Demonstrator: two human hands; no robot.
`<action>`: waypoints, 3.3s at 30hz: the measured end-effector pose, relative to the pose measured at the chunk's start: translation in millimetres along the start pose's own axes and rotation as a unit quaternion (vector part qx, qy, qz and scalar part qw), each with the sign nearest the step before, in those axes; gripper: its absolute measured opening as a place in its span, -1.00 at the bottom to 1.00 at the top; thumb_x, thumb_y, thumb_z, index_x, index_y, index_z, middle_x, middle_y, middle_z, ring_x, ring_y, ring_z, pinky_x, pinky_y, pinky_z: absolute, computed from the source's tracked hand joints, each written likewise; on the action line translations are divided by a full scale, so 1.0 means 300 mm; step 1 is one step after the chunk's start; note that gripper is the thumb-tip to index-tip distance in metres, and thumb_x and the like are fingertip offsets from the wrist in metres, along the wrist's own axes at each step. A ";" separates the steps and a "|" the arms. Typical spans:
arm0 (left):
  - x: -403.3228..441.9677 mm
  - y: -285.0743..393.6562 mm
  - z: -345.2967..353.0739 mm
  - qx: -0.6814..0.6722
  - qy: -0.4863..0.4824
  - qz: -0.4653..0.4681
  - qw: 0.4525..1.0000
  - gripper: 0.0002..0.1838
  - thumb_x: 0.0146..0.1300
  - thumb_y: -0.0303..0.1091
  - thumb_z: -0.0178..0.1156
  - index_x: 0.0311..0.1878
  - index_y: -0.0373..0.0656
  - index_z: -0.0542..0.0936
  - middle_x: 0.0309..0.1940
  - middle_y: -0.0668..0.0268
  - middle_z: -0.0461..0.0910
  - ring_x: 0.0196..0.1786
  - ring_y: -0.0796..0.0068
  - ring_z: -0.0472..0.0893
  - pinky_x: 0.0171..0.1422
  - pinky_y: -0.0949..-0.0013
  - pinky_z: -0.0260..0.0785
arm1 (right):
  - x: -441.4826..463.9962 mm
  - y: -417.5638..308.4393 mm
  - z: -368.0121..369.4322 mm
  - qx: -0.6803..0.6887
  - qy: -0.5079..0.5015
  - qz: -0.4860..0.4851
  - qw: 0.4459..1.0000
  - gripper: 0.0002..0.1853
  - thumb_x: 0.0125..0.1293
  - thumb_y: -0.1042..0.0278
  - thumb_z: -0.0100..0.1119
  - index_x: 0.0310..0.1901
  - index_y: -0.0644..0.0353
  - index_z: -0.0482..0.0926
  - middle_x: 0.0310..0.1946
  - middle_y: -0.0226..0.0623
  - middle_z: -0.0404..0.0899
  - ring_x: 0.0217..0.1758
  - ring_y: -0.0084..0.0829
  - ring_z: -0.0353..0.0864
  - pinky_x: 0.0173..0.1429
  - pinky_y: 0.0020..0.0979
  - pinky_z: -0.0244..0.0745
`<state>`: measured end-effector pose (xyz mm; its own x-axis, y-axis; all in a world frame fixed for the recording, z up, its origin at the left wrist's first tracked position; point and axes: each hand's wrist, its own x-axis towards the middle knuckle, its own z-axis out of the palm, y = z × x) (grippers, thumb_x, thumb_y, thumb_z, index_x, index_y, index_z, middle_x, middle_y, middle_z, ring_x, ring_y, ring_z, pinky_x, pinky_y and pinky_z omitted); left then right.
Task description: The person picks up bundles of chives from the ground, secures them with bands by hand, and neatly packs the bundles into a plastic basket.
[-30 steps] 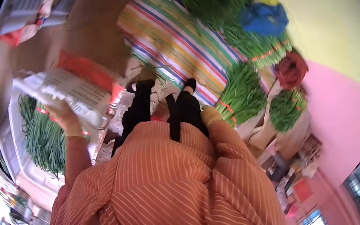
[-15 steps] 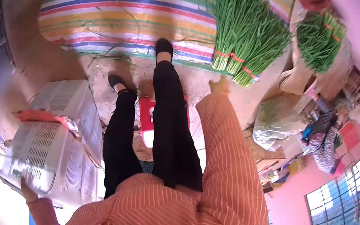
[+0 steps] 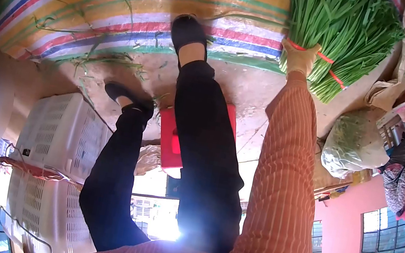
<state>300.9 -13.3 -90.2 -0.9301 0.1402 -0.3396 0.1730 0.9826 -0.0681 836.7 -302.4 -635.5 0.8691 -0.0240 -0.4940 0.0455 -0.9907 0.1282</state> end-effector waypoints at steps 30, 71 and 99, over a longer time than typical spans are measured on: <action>-0.117 0.071 -0.205 -0.208 0.025 0.799 0.564 -0.04 -0.31 -0.25 0.45 0.30 -0.04 0.29 0.39 0.16 0.19 0.37 -0.11 0.21 0.42 -0.03 0.16 | -1.920 -0.799 -1.372 0.236 -0.886 -0.103 0.385 -0.05 0.27 -0.42 -0.04 0.38 0.33 0.17 0.27 0.03 0.34 0.23 -0.12 0.44 0.29 -0.16 0.40; -0.197 -0.223 -0.662 -0.709 -0.369 0.476 0.367 -0.25 -0.05 -0.14 0.41 0.23 -0.24 0.43 -0.02 0.30 0.57 0.02 0.46 0.55 0.19 0.35 0.38 | -2.751 -0.960 -1.995 -0.030 -0.053 -0.997 -0.052 -0.66 0.15 0.21 0.27 -0.08 0.18 0.54 -0.29 -0.26 0.55 -0.22 -0.22 0.59 -0.16 -0.26 0.48; -0.179 -0.108 -0.752 -0.795 -0.106 0.450 0.392 -0.02 -0.08 -0.39 0.54 0.37 -0.24 0.14 0.16 0.22 0.47 0.19 0.46 0.46 0.31 0.34 0.31 | -2.837 -0.969 -2.018 -0.139 -0.209 -0.957 0.148 -0.78 0.35 0.27 0.09 -0.36 0.23 0.56 -0.62 -0.30 0.45 -0.68 -0.44 0.37 -0.51 -0.41 0.36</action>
<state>272.0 -25.2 141.8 -0.6473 0.6697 0.3639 -0.1779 -0.5970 0.7822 381.8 87.1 268.4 -0.9689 0.2022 0.1426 0.0813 0.8046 -0.5882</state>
